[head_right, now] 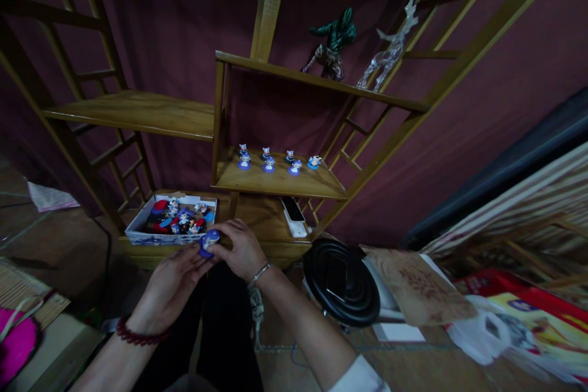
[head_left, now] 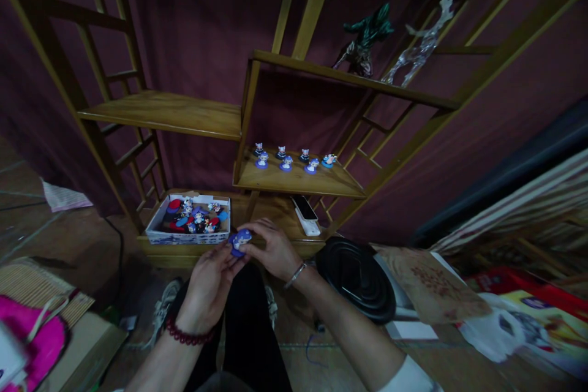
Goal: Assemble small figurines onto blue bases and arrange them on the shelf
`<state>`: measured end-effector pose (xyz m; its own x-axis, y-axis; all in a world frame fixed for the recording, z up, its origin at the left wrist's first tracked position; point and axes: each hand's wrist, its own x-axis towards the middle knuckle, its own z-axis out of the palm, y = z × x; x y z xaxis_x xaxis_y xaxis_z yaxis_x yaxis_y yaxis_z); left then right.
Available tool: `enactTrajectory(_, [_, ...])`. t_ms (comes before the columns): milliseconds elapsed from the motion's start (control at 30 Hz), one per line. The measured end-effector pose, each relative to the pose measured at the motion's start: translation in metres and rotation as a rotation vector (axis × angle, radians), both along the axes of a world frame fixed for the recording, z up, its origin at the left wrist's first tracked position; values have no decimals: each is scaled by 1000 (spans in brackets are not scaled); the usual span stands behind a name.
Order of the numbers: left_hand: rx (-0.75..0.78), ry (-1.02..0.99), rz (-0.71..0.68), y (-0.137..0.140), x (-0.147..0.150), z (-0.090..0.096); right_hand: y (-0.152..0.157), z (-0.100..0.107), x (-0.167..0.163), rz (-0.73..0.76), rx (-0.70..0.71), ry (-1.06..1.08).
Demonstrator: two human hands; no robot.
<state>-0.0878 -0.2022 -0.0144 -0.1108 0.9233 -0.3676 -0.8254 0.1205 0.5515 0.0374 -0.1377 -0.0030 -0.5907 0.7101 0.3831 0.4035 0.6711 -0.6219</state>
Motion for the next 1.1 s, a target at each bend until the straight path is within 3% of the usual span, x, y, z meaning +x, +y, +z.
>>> enactTrajectory(467, [-69,-6,-112,-11,-3,-4,0,3,8,204,73,-145])
enactTrajectory(833, [-85,26,-76,-12,2,0,-4,-2,7,151,80,-119])
enactTrajectory(967, [-82,56,-94,-14,0,2,-7,3,6,214,71,-129])
enactTrajectory(1100, [-30,42,-88,-12,-2,7,-4,10,7,183,62,-100])
